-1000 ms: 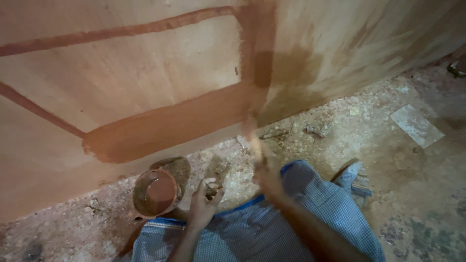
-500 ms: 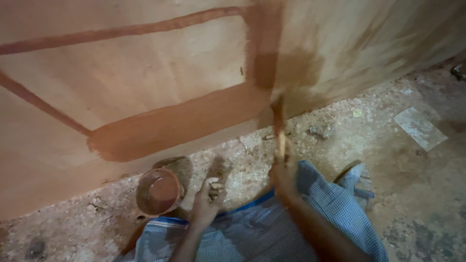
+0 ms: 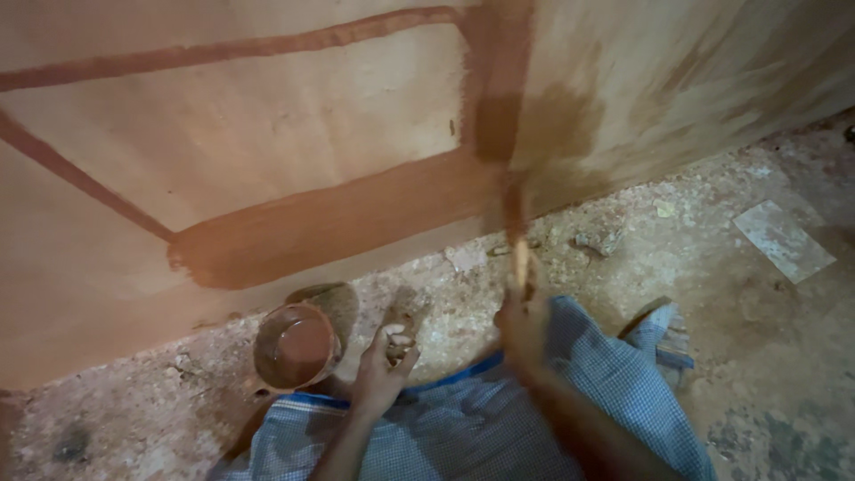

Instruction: The person paints a rectangular outline on a wall using a brush and a small container of reddish-brown paint. They repeatedly dip the brush into the container and apply paint along the marked lines.

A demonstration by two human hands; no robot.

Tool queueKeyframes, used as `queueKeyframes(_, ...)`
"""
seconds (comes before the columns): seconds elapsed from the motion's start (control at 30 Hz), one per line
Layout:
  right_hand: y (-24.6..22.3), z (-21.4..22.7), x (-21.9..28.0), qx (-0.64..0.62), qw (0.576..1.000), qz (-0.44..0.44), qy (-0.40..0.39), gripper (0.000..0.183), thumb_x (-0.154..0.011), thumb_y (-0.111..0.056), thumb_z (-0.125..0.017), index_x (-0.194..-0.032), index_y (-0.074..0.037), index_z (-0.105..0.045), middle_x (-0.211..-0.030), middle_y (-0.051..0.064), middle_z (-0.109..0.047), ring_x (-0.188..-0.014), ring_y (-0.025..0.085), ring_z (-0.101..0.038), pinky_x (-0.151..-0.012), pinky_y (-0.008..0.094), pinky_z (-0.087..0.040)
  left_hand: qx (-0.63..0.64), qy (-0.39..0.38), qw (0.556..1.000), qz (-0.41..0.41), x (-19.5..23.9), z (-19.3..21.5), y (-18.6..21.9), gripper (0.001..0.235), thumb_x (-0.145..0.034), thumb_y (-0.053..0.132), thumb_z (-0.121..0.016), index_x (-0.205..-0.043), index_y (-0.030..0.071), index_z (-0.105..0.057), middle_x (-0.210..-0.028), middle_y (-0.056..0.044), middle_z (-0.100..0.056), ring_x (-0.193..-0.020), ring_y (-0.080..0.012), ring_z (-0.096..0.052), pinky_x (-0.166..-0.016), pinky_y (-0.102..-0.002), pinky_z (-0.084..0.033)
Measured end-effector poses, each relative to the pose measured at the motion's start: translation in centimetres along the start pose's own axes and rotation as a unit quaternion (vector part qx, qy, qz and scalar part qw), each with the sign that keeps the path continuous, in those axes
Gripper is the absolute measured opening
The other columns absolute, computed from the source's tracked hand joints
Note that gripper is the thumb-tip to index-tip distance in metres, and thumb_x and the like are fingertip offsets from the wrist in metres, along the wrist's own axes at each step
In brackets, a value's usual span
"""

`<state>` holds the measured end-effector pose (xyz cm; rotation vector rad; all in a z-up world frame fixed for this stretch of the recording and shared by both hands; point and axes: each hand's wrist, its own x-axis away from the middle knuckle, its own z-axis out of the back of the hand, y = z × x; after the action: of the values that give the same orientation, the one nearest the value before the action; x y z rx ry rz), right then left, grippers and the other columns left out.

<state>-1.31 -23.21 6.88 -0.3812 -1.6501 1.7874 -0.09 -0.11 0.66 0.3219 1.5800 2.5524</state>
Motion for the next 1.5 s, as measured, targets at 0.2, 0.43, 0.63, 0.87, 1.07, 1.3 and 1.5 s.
queueKeyframes(0.2,1.8,-0.6,-0.4,0.071,0.983,0.121,-0.123,0.046,-0.102,-0.024,-0.053,-0.145,-0.005,-0.051,-0.092,0.006,-0.065,-0.069,0.013,-0.058,-0.054,0.029,-0.052,-0.026,-0.053,0.998,0.026,-0.5,-0.4,-0.7,0.042,-0.09,0.035,-0.074,-0.116,0.004,-0.061,-0.096,-0.01,-0.078,-0.082,-0.0209,-0.076,-0.073,-0.036,-0.059)
queueKeyframes(0.43,1.9,-2.6,2.4,0.127,0.949,-0.009,-0.29,0.044,-0.102,-0.028,-0.056,-0.139,-0.005,-0.051,-0.083,0.002,-0.057,-0.062,0.011,-0.052,-0.052,0.028,-0.047,0.013,-0.069,0.994,0.086,-0.4,-0.1,-1.0,0.049,-0.088,0.034,-0.07,-0.124,0.006,-0.052,-0.099,-0.01,-0.076,-0.079,-0.0233,-0.076,-0.069,-0.038,-0.061)
queueKeyframes(0.63,-0.3,1.1,0.8,-0.176,0.979,0.094,-0.052,0.039,-0.105,-0.027,-0.056,-0.135,-0.001,-0.055,-0.073,0.001,-0.045,-0.056,0.01,-0.042,-0.047,0.028,-0.039,-0.02,-0.042,0.999,-0.012,-0.5,-0.9,-1.0,0.04,-0.091,0.034,-0.074,-0.113,0.003,-0.063,-0.102,-0.01,-0.079,-0.087,-0.0212,-0.077,-0.078,-0.035,-0.061)
queueKeyframes(0.87,2.4,-6.5,2.6,0.259,0.936,0.203,-0.126,0.065,-0.095,-0.021,-0.06,-0.155,-0.01,-0.04,-0.088,0.013,-0.065,-0.071,0.026,-0.064,-0.061,0.042,-0.053,0.024,-0.046,0.998,-0.029,-0.7,-0.9,-1.3,0.045,-0.088,0.032,-0.073,-0.12,0.005,-0.058,-0.102,-0.011,-0.075,-0.085,-0.0241,-0.074,-0.075,-0.039,-0.06)
queueKeyframes(1.07,0.2,-18.1,13.8,0.065,0.88,0.384,-0.271,0.043,-0.105,-0.022,-0.065,-0.145,-0.006,-0.057,-0.124,0.021,-0.07,-0.113,0.038,-0.068,-0.093,0.047,-0.054,-0.01,0.023,1.0,0.017,-1.4,-1.6,-2.0,0.045,-0.087,0.032,-0.072,-0.12,0.005,-0.059,-0.101,-0.012,-0.075,-0.085,-0.0265,-0.074,-0.075,-0.04,-0.059)
queueKeyframes(1.3,-1.6,-15.8,13.5,0.062,0.965,0.092,-0.237,0.042,-0.105,-0.026,-0.057,-0.143,-0.009,-0.055,-0.107,0.015,-0.061,-0.092,0.029,-0.059,-0.078,0.043,-0.049,-0.007,0.052,0.999,-0.002,-0.6,-0.1,-2.2,0.045,-0.085,0.031,-0.072,-0.12,0.005,-0.06,-0.1,-0.013,-0.074,-0.085,-0.0293,-0.074,-0.075,-0.042,-0.058)
queueKeyframes(1.5,-0.8,-7.3,8.9,-0.089,0.985,0.144,-0.027,0.042,-0.102,-0.03,-0.055,-0.136,-0.005,-0.058,-0.077,0.005,-0.051,-0.061,0.013,-0.048,-0.051,0.031,-0.043,0.037,0.076,0.995,-0.052,-1.3,0.5,-2.3,0.045,-0.084,0.031,-0.072,-0.12,0.006,-0.061,-0.099,-0.015,-0.074,-0.085,-0.0316,-0.073,-0.075,-0.043,-0.057)
